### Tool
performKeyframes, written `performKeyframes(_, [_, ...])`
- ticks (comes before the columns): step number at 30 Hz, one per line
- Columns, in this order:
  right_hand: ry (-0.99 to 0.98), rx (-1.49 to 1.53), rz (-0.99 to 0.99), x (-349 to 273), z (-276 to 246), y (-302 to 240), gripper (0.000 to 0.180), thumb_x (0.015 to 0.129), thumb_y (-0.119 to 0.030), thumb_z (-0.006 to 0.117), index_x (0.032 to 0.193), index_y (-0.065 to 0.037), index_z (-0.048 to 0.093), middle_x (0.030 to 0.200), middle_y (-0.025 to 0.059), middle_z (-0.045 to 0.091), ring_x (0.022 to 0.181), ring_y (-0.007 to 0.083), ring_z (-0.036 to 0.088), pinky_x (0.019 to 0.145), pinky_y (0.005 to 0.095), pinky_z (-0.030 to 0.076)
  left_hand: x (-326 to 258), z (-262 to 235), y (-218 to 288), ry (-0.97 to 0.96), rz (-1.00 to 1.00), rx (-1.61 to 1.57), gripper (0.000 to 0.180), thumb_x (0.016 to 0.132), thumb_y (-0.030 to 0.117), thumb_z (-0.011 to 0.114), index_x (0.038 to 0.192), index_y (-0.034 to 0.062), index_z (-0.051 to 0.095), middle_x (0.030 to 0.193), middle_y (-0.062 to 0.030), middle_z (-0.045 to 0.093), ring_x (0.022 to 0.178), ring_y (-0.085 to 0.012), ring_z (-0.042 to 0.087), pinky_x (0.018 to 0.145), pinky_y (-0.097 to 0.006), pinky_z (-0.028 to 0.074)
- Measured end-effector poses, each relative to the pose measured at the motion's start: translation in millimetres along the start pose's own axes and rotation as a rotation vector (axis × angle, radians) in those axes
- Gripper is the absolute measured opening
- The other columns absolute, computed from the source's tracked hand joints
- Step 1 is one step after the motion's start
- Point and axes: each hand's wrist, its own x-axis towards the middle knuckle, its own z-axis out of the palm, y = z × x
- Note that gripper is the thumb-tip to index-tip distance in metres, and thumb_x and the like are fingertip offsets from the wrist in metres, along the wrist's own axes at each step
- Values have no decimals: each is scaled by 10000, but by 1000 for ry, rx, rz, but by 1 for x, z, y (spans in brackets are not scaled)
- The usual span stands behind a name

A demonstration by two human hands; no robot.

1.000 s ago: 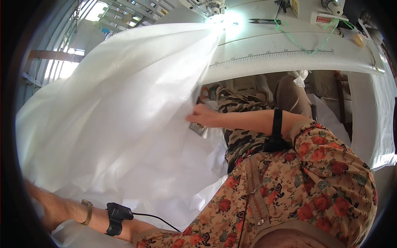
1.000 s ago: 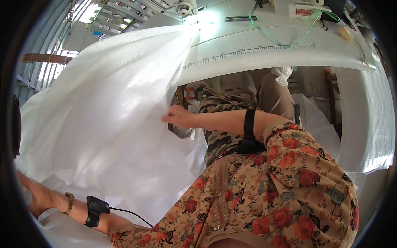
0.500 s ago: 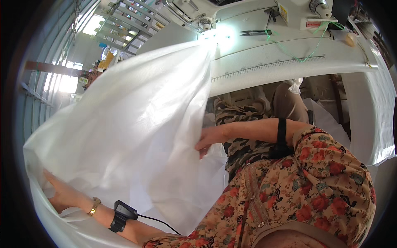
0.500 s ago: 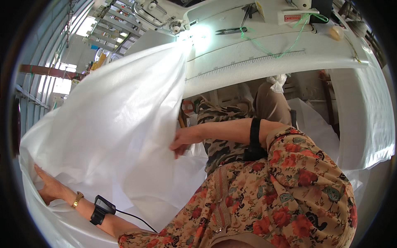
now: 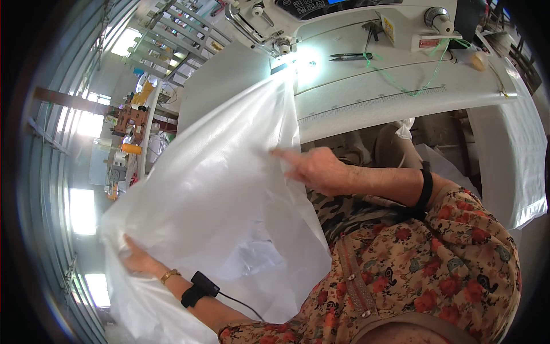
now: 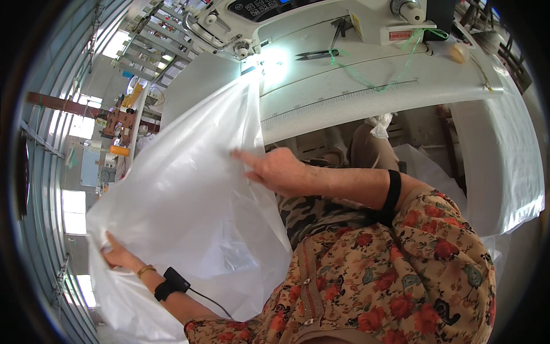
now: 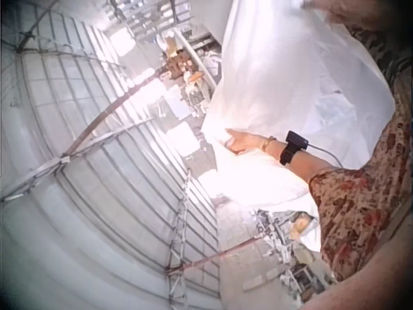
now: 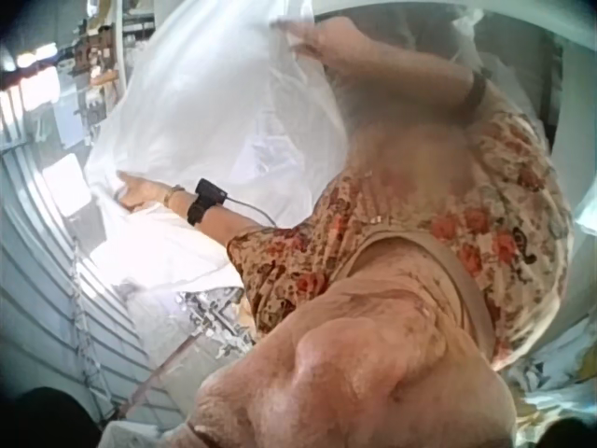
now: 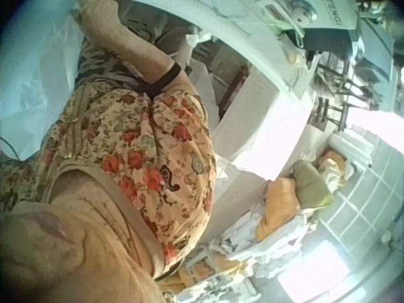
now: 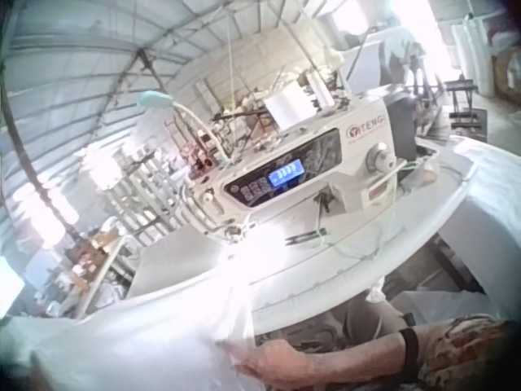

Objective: The recorder is sewing a large white plastic or fabric sheet using an industrial sewing machine.

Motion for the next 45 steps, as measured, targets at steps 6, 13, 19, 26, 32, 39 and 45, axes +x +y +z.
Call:
performKeyframes(6, [-121,113,-173,-5,39,11,146,917,-176,544,933,-45,605,665,155,597,630,350,608,600,436,474,-23,96,-86,-629,495,485,375,848,332,643,1044,14,664,1091,-192,650,961,-350,627,852,-421,489])
performKeyframes(13, [42,375,-164,-12,28,3,164,902,-149,580,835,-4,620,710,164,611,623,321,605,585,386,476,-214,47,195,-836,756,-681,256,903,179,615,1077,-9,630,1058,-149,669,986,-279,640,845,-376,496])
performKeyframes(19, [218,635,-318,-31,6,-6,202,898,-157,596,797,18,607,625,136,561,527,249,485,533,326,429,-238,112,211,-901,846,-109,384,909,167,576,1251,7,511,1324,-141,534,1238,-268,494,1123,-468,272])
performKeyframes(26, [44,456,126,-66,20,59,198,902,-182,608,836,3,633,652,139,590,569,268,574,571,346,469,-226,136,214,-898,862,-166,321,907,63,509,1220,2,543,1232,-133,599,1197,-267,526,1123,-459,282])
performKeyframes(32, [-156,-165,13,15,-61,15,228,907,-294,532,988,-127,663,790,119,672,762,319,655,695,415,520,-219,140,201,-872,780,-251,278,906,130,505,1133,-2,597,1102,-172,637,1057,-328,578,974,-452,419])
performKeyframes(39, [327,-426,190,140,-77,108,162,845,-196,568,875,-80,677,802,123,668,791,325,642,705,443,500,-228,124,223,-905,782,-264,219,884,157,530,1012,-1,611,932,-179,636,926,-357,597,857,-465,451])
performKeyframes(45, [335,-578,367,159,-78,106,180,804,-178,592,938,-115,695,1027,79,648,1052,243,571,858,414,422,-241,118,234,-691,814,-342,118,836,96,593,919,25,638,897,-127,644,863,-301,609,842,-418,462])
